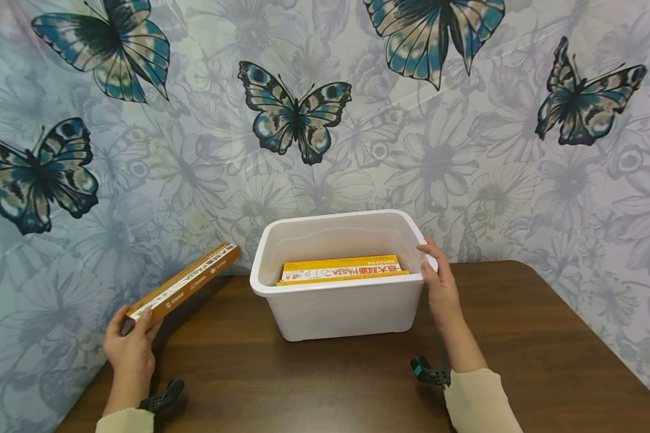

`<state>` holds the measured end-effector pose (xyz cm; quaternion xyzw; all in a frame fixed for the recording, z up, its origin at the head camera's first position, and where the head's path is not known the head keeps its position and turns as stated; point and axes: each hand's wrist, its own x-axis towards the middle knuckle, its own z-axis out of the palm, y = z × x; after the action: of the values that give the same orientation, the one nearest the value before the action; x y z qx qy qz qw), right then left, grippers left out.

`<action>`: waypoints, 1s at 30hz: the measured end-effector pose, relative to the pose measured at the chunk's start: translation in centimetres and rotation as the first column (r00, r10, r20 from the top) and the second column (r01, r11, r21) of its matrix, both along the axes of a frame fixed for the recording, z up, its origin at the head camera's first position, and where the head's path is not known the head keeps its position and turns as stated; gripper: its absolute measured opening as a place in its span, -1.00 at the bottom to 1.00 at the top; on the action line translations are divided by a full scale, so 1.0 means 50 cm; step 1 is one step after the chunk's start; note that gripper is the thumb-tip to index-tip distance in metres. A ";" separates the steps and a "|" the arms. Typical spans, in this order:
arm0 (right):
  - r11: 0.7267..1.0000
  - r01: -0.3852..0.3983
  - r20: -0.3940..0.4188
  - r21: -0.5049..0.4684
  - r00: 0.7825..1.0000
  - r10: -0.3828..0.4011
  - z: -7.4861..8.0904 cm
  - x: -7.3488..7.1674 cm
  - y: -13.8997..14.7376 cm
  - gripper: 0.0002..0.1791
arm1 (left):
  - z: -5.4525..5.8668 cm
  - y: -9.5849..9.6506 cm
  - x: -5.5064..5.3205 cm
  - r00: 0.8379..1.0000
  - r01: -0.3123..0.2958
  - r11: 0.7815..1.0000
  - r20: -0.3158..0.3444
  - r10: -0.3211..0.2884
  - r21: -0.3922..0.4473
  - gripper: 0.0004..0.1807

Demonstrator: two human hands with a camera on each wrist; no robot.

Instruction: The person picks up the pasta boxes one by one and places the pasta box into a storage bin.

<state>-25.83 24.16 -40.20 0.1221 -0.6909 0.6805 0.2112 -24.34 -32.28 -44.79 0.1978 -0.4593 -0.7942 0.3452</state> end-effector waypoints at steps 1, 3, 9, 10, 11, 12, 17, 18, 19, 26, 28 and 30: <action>1.000 0.000 0.001 -0.001 1.000 0.000 0.000 0.000 0.000 -0.52 | 0.005 0.002 0.000 1.000 0.002 1.000 -0.008 -0.002 0.002 -0.25; 1.000 0.000 0.004 -0.002 1.000 0.000 -0.001 0.000 -0.001 -0.52 | 0.015 0.007 -0.002 0.999 0.006 1.000 -0.033 -0.006 0.007 -0.26; 1.000 -0.005 0.003 -0.003 1.000 0.005 0.001 0.001 -0.002 -0.52 | 0.054 0.030 -0.005 0.994 0.013 1.000 -0.113 -0.011 0.021 -0.29; 1.000 -0.007 0.001 -0.007 1.000 0.007 0.002 0.001 -0.003 -0.52 | 0.061 0.035 -0.005 0.992 0.015 1.000 -0.128 -0.012 0.024 -0.30; 1.000 -0.008 0.000 -0.010 1.000 0.008 0.002 0.001 -0.003 -0.52 | 0.068 0.041 -0.005 0.990 0.017 1.000 -0.141 -0.013 0.023 -0.32; 1.000 -0.007 -0.001 -0.012 1.000 0.007 0.002 0.001 -0.003 -0.52 | 0.075 0.046 -0.005 0.987 0.022 0.999 -0.158 -0.018 0.025 -0.34; 1.000 -0.007 0.003 -0.006 1.000 0.007 0.003 0.001 -0.002 -0.52 | 0.099 0.067 -0.002 0.976 0.061 0.998 -0.213 -0.053 0.029 -0.41; 1.000 -0.008 0.004 -0.005 1.000 0.008 0.003 0.000 -0.002 -0.52 | 0.103 0.070 -0.001 0.973 0.068 0.997 -0.223 -0.060 0.030 -0.41; 1.000 -0.009 0.005 -0.004 1.000 0.009 0.003 0.000 -0.002 -0.52 | 0.106 0.073 0.000 0.970 0.074 0.997 -0.233 -0.064 0.033 -0.42; 1.000 -0.018 -0.010 -0.021 1.000 0.018 0.001 0.001 -0.003 -0.52 | 0.127 0.091 0.008 0.951 0.110 0.993 -0.295 -0.094 0.040 -0.41; 0.999 -0.021 -0.013 -0.030 1.000 0.021 0.000 0.001 -0.003 -0.53 | 0.134 0.097 0.012 0.944 0.124 0.992 -0.314 -0.105 0.039 -0.41; 0.999 -0.021 -0.015 -0.035 1.000 0.020 -0.001 0.001 -0.003 -0.53 | 0.140 0.104 0.014 0.933 0.142 0.989 -0.339 -0.120 0.040 -0.41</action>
<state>-25.76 24.00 -40.24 0.1305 -0.6761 0.6936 0.2115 -23.63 -27.08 -37.77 0.0394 -0.3801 -0.8518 0.3584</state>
